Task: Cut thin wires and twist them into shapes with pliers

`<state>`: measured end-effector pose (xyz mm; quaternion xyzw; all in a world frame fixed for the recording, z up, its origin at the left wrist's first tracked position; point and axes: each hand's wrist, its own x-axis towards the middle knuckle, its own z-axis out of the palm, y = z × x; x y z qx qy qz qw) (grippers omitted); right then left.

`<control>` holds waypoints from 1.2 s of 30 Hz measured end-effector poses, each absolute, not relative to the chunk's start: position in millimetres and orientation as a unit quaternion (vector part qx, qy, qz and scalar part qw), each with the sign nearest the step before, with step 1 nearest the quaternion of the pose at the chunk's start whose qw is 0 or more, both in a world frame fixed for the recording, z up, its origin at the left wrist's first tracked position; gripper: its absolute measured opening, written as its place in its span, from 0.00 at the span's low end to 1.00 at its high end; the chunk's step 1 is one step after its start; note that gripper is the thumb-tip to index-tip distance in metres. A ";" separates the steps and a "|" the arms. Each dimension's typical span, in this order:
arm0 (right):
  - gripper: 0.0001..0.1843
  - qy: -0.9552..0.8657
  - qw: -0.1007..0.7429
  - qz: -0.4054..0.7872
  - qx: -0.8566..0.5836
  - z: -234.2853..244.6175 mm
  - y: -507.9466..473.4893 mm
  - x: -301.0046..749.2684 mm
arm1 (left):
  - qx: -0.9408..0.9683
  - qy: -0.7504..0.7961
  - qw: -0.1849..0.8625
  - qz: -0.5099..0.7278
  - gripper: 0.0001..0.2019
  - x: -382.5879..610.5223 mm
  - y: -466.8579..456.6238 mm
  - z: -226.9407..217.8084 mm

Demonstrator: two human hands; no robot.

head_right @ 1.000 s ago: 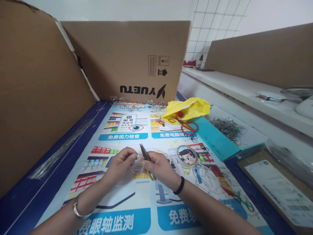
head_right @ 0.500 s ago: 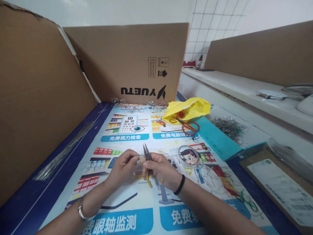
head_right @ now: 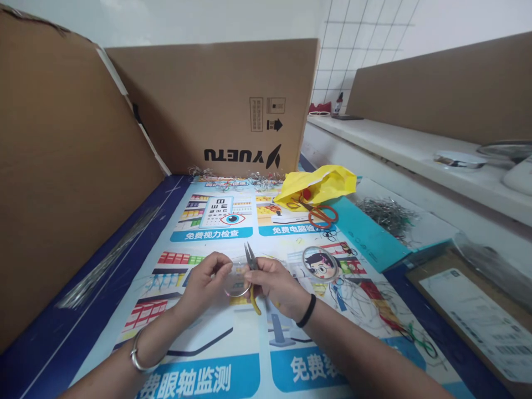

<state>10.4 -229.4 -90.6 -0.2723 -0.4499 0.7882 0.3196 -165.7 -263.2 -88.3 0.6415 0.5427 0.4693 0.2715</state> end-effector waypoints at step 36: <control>0.11 -0.436 0.336 0.793 -0.259 -93.8 -227.2 11.5 | 0.483 0.467 0.599 0.436 0.12 -168.5 -259.7 -79.8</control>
